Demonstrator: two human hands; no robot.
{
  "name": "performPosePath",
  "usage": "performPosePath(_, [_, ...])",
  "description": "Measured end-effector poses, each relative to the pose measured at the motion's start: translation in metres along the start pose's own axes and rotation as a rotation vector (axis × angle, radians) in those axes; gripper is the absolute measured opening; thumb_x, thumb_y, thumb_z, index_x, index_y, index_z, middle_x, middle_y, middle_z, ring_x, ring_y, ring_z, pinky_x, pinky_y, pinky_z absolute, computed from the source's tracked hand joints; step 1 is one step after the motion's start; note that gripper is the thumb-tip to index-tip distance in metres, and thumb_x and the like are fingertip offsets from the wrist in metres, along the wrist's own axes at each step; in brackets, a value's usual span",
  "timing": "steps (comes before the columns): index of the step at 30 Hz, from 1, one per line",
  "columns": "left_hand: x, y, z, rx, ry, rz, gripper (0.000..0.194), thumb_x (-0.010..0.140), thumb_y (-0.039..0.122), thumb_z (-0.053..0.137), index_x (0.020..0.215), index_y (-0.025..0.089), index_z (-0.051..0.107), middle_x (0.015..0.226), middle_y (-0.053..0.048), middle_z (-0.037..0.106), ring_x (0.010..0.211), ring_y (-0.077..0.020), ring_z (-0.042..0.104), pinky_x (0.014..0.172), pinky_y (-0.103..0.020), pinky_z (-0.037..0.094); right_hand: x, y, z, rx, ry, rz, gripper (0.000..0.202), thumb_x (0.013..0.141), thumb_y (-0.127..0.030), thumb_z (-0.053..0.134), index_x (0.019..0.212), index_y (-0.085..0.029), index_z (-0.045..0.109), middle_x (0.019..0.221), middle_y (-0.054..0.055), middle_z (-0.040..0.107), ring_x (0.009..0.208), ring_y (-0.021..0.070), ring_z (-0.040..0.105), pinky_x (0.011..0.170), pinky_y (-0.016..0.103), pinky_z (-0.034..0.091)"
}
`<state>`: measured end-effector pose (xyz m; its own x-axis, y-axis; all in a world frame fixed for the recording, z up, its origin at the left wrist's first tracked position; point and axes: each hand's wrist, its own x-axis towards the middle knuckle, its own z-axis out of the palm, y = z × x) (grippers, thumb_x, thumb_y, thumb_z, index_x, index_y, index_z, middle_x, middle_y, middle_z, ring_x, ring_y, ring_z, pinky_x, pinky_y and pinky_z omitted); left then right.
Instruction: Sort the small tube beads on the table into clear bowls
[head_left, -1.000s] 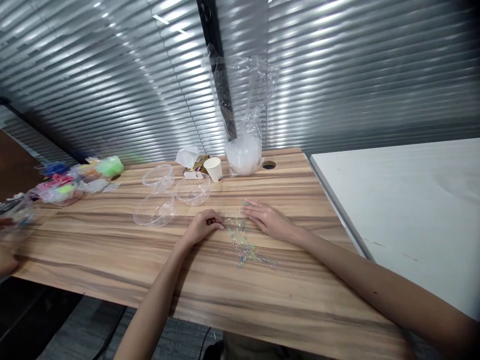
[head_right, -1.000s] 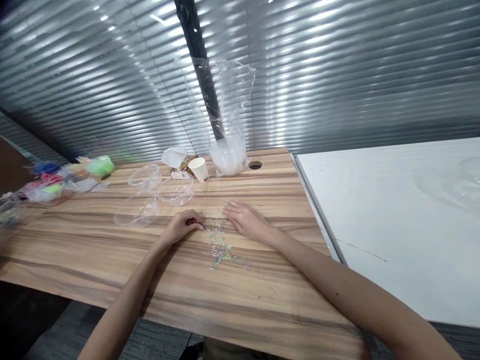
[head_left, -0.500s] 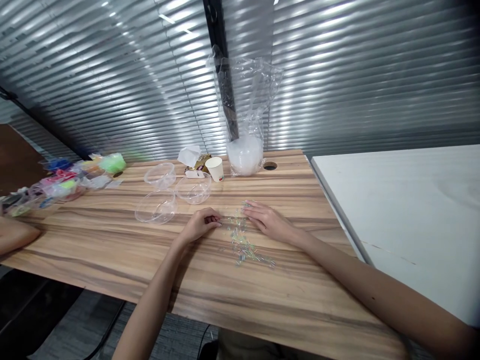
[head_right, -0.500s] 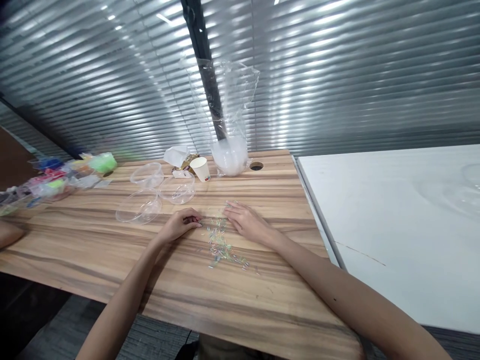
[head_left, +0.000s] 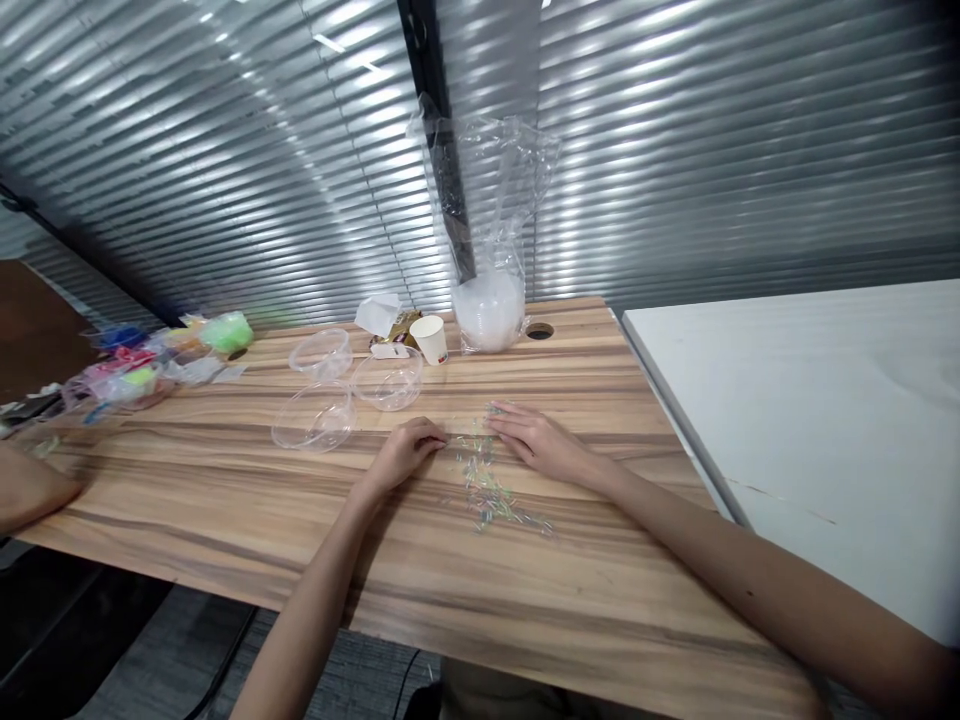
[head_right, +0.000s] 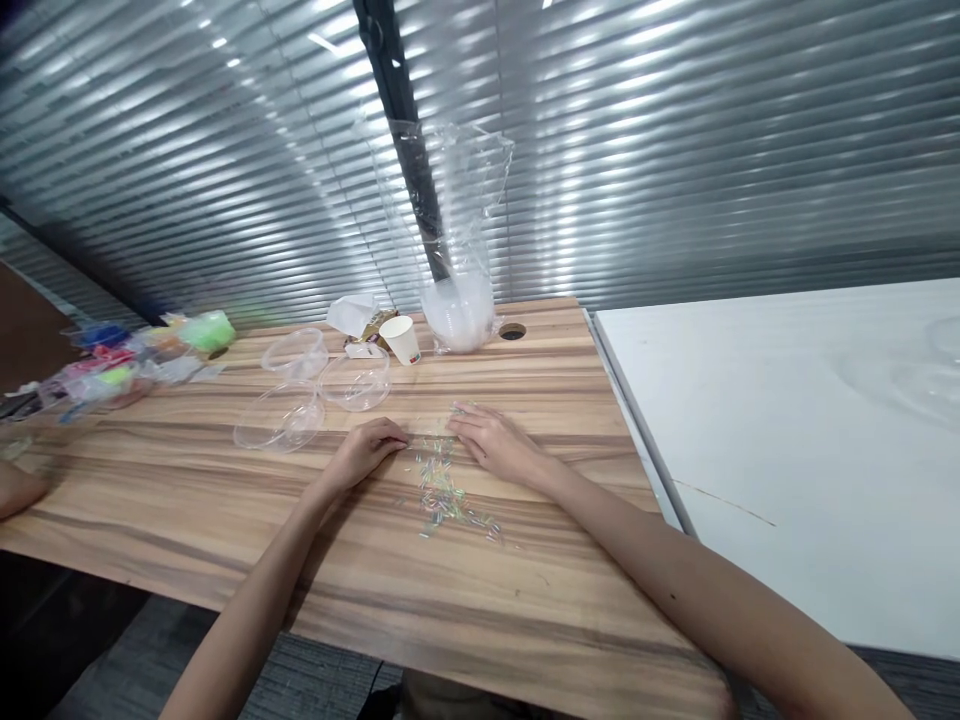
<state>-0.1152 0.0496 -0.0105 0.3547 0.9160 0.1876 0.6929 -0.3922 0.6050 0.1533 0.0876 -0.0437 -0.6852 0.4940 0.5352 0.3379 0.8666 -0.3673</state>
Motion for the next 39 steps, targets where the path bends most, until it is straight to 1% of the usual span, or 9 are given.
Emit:
performPosePath(6, [0.001, -0.001, 0.007, 0.064, 0.040, 0.042, 0.013, 0.086, 0.014, 0.056, 0.079, 0.016, 0.067, 0.082, -0.006, 0.064, 0.080, -0.0169, 0.059, 0.077, -0.028, 0.045, 0.002, -0.001, 0.000, -0.025, -0.020, -0.006, 0.031, 0.093, -0.011, 0.047, 0.119, -0.019, 0.062, 0.121, 0.008, 0.064, 0.122, 0.0261, 0.052, 0.103, 0.046, 0.045])
performPosePath(15, [0.004, 0.002, 0.016, 0.128, 0.085, 0.067, 0.015, 0.085, 0.009, 0.053, 0.076, 0.016, 0.062, 0.079, -0.005, 0.062, 0.078, -0.0179, 0.057, 0.075, -0.029, 0.044, 0.002, 0.000, 0.000, -0.051, -0.029, -0.013, 0.030, 0.093, -0.011, 0.047, 0.117, -0.016, 0.063, 0.121, 0.010, 0.064, 0.122, 0.0268, 0.053, 0.102, 0.046, 0.046])
performPosePath(20, [0.003, 0.003, 0.018, 0.153, 0.094, 0.070, 0.015, 0.084, 0.007, 0.051, 0.076, 0.016, 0.061, 0.080, -0.005, 0.060, 0.078, -0.0179, 0.055, 0.075, -0.028, 0.043, 0.003, -0.002, 0.001, -0.026, -0.025, -0.015, 0.030, 0.092, -0.010, 0.047, 0.117, -0.017, 0.063, 0.121, 0.008, 0.064, 0.124, 0.0265, 0.050, 0.103, 0.046, 0.045])
performPosePath(27, [0.003, 0.002, 0.020, 0.148, 0.121, 0.061, 0.017, 0.084, 0.005, 0.051, 0.074, 0.016, 0.059, 0.078, -0.005, 0.060, 0.077, -0.0174, 0.055, 0.074, -0.028, 0.043, 0.002, -0.001, 0.001, -0.003, -0.030, -0.003, 0.031, 0.093, -0.012, 0.047, 0.120, -0.017, 0.061, 0.121, 0.008, 0.064, 0.126, 0.0273, 0.048, 0.103, 0.046, 0.044])
performPosePath(30, [0.003, 0.001, 0.021, 0.125, 0.156, 0.046, 0.016, 0.084, 0.007, 0.050, 0.074, 0.017, 0.058, 0.077, -0.004, 0.061, 0.076, -0.0173, 0.056, 0.074, -0.028, 0.044, 0.003, -0.001, 0.001, 0.003, -0.041, -0.007, 0.031, 0.093, -0.012, 0.047, 0.120, -0.017, 0.061, 0.121, 0.008, 0.064, 0.126, 0.0271, 0.048, 0.103, 0.046, 0.043])
performPosePath(33, [0.003, -0.001, 0.022, 0.089, 0.189, 0.025, 0.014, 0.084, 0.008, 0.050, 0.076, 0.017, 0.057, 0.079, -0.004, 0.062, 0.078, -0.0173, 0.057, 0.076, -0.028, 0.045, 0.003, -0.001, 0.002, 0.010, -0.043, 0.005, 0.032, 0.093, -0.012, 0.047, 0.120, -0.019, 0.061, 0.121, 0.007, 0.064, 0.125, 0.0269, 0.049, 0.103, 0.045, 0.044])
performPosePath(36, [0.003, -0.002, 0.024, 0.052, 0.208, -0.001, 0.012, 0.083, 0.009, 0.050, 0.078, 0.017, 0.058, 0.080, -0.004, 0.064, 0.079, -0.0172, 0.059, 0.076, -0.028, 0.045, 0.002, -0.001, 0.002, 0.014, -0.019, 0.028, 0.031, 0.093, -0.014, 0.047, 0.119, -0.019, 0.062, 0.120, 0.006, 0.065, 0.124, 0.0266, 0.050, 0.103, 0.045, 0.043])
performPosePath(39, [0.003, -0.003, 0.026, 0.022, 0.220, -0.028, 0.010, 0.084, 0.013, 0.052, 0.078, 0.017, 0.059, 0.078, -0.003, 0.065, 0.075, -0.0168, 0.060, 0.072, -0.027, 0.046, 0.003, 0.002, 0.002, 0.025, 0.047, 0.089, 0.030, 0.092, -0.014, 0.046, 0.114, -0.017, 0.066, 0.116, 0.007, 0.067, 0.122, 0.0258, 0.052, 0.104, 0.045, 0.042])
